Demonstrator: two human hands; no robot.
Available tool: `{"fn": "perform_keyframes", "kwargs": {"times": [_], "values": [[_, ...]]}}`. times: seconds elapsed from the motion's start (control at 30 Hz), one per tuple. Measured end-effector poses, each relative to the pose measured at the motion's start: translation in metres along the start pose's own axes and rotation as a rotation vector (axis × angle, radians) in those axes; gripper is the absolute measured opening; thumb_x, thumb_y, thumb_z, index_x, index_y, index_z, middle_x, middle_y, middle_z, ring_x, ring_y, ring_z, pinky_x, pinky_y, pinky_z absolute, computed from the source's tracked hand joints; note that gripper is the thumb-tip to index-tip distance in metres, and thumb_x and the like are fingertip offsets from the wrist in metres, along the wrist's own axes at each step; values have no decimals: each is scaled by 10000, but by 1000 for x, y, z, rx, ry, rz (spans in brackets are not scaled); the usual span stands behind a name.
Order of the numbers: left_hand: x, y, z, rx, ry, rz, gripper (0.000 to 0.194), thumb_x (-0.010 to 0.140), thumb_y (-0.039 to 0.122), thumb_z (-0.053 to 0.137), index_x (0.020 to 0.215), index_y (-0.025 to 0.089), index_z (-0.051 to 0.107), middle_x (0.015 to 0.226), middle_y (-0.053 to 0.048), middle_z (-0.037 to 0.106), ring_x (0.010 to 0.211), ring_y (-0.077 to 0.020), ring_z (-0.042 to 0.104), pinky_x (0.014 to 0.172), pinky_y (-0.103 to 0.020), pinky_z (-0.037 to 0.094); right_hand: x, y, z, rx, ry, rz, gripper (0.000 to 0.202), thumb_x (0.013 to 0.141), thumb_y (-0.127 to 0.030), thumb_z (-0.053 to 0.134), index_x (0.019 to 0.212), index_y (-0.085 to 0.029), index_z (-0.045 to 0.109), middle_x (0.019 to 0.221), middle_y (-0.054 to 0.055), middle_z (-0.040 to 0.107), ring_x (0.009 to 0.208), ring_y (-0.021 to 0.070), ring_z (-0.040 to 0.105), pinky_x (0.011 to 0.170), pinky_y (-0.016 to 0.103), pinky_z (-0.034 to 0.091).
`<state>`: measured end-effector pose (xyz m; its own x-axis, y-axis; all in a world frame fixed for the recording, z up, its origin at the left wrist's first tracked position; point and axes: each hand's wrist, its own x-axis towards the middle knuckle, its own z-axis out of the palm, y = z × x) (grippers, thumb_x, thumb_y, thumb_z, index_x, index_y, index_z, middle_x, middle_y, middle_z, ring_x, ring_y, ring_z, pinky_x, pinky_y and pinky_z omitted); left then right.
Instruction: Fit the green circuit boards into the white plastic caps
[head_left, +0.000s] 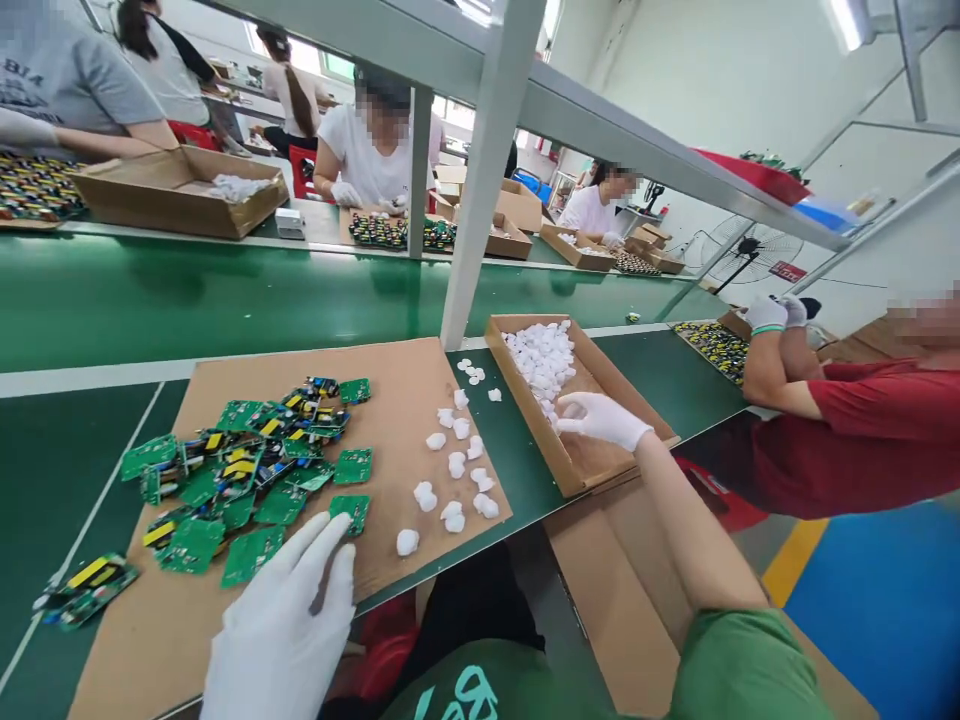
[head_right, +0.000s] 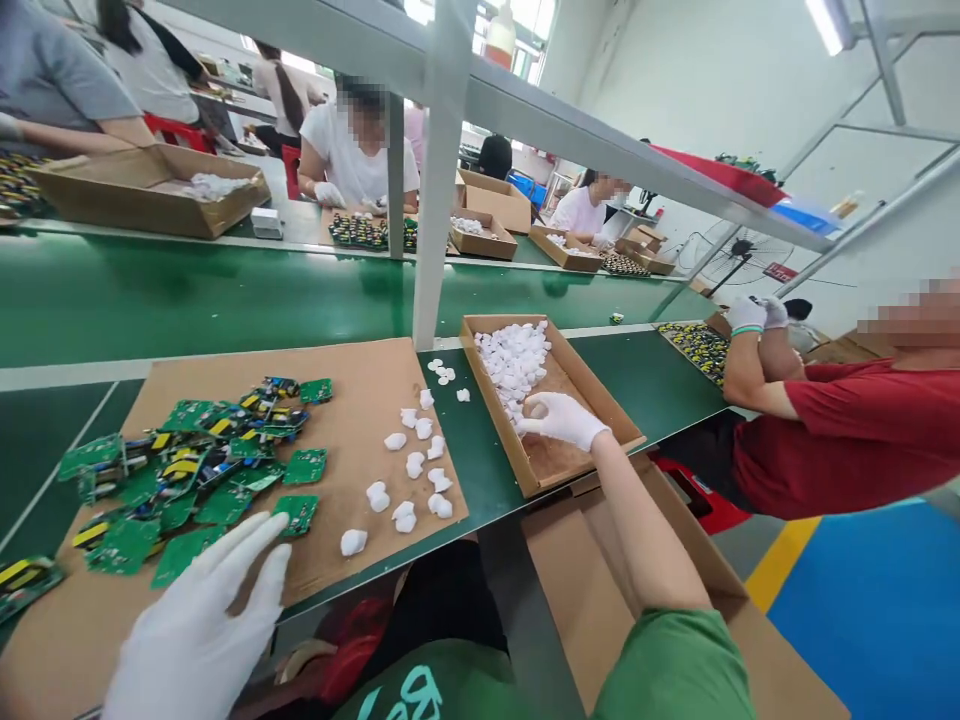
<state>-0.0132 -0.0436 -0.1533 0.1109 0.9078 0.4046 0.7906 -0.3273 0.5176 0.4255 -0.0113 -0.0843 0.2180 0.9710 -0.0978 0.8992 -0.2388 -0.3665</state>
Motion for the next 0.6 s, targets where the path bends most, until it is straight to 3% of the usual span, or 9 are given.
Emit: {"fn": "perform_keyframes", "kwargs": {"times": [0.13,0.23,0.43,0.53,0.6], "values": [[22,13,25,101,-28,71,465,985,403,400,1207,97,670,1315,-237,641,1174,-415,639,983,-597,535,6,-2,15,-11,-114,-96,657,789,-321,748,1399,-197,541,864,12,739,753,194,684,719,282,534],[24,5,35,108,-30,121,443,980,387,420,1202,92,664,1310,-248,628,1203,-404,620,1025,-584,510,6,-3,22,1,-111,-153,891,704,-227,791,1506,-207,404,1009,50,703,833,213,662,757,295,519],[27,-19,35,105,-91,102,357,940,412,479,1176,214,659,1341,-161,635,1202,-368,621,1035,-572,504,6,-8,34,52,-80,-182,882,613,-109,796,1434,-229,498,1256,136,566,1028,277,607,801,317,497],[33,-24,36,125,-102,79,407,916,445,462,1129,192,699,1291,-153,678,1179,-354,639,1031,-518,515,7,-11,34,75,-98,-155,891,595,-111,806,1424,-252,513,1204,127,568,924,268,608,719,308,478],[36,-26,39,122,-100,64,446,899,461,453,1095,166,723,1267,-162,694,1161,-351,651,1026,-487,522,8,-13,33,107,-92,-128,756,630,-135,796,1344,-249,576,1180,120,569,836,236,599,670,296,455]]}}
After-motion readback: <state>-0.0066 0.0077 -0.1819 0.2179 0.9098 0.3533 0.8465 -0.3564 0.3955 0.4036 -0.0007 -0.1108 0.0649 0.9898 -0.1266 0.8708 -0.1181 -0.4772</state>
